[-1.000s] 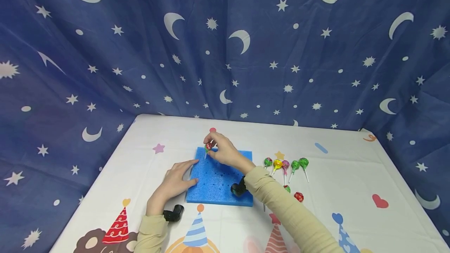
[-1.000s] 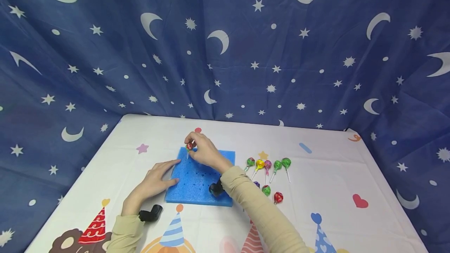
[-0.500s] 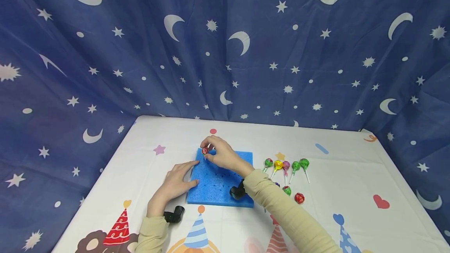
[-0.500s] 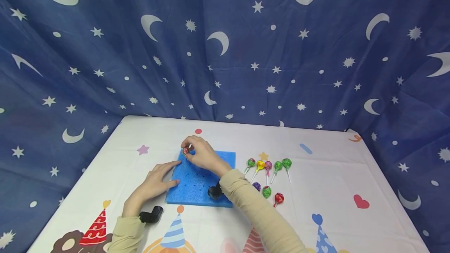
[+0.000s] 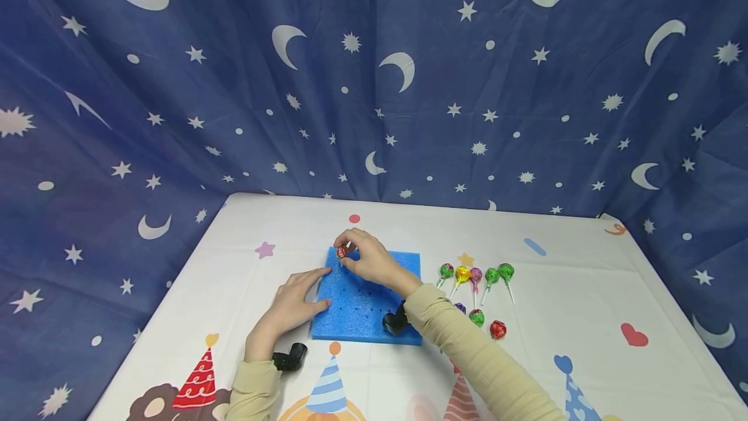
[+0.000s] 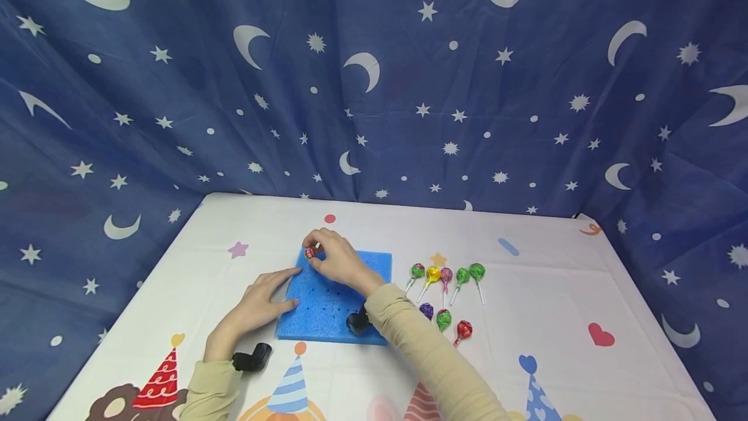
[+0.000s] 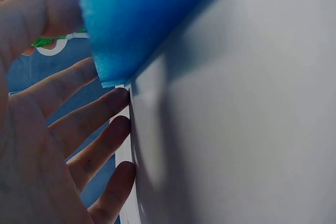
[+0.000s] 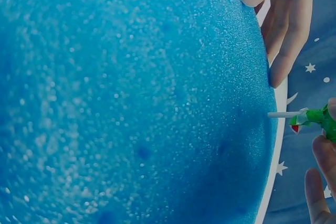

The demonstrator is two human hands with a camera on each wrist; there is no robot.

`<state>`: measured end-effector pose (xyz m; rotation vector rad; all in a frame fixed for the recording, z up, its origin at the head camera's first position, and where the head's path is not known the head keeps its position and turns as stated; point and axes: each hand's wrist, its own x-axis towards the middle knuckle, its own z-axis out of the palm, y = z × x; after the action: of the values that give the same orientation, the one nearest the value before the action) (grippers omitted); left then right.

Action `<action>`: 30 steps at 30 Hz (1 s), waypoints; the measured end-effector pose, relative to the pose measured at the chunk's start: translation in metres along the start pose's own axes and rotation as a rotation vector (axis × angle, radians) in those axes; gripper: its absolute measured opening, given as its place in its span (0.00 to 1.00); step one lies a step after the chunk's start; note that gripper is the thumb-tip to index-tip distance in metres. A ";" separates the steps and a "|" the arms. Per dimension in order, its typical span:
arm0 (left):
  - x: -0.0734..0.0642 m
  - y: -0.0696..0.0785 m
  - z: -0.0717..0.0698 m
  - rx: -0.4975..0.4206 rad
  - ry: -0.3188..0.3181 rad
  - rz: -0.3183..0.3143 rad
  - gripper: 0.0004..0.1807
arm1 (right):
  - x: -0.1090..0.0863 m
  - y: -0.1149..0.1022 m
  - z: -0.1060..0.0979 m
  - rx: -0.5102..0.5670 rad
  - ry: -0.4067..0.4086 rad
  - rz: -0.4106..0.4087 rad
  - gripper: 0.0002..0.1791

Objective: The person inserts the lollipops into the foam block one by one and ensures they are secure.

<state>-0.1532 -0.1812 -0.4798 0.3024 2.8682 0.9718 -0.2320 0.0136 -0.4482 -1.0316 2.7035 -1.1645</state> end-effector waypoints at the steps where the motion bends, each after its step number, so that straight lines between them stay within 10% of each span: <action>1: 0.000 0.000 0.000 -0.001 0.001 0.002 0.33 | 0.000 0.000 0.000 -0.003 0.000 -0.005 0.15; 30: -0.002 -0.001 -0.001 -0.021 -0.007 0.004 0.34 | -0.024 0.006 -0.014 0.096 -0.013 0.093 0.24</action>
<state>-0.1514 -0.1824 -0.4797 0.3094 2.8500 0.9995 -0.2204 0.0398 -0.4478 -0.8885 2.6251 -1.2532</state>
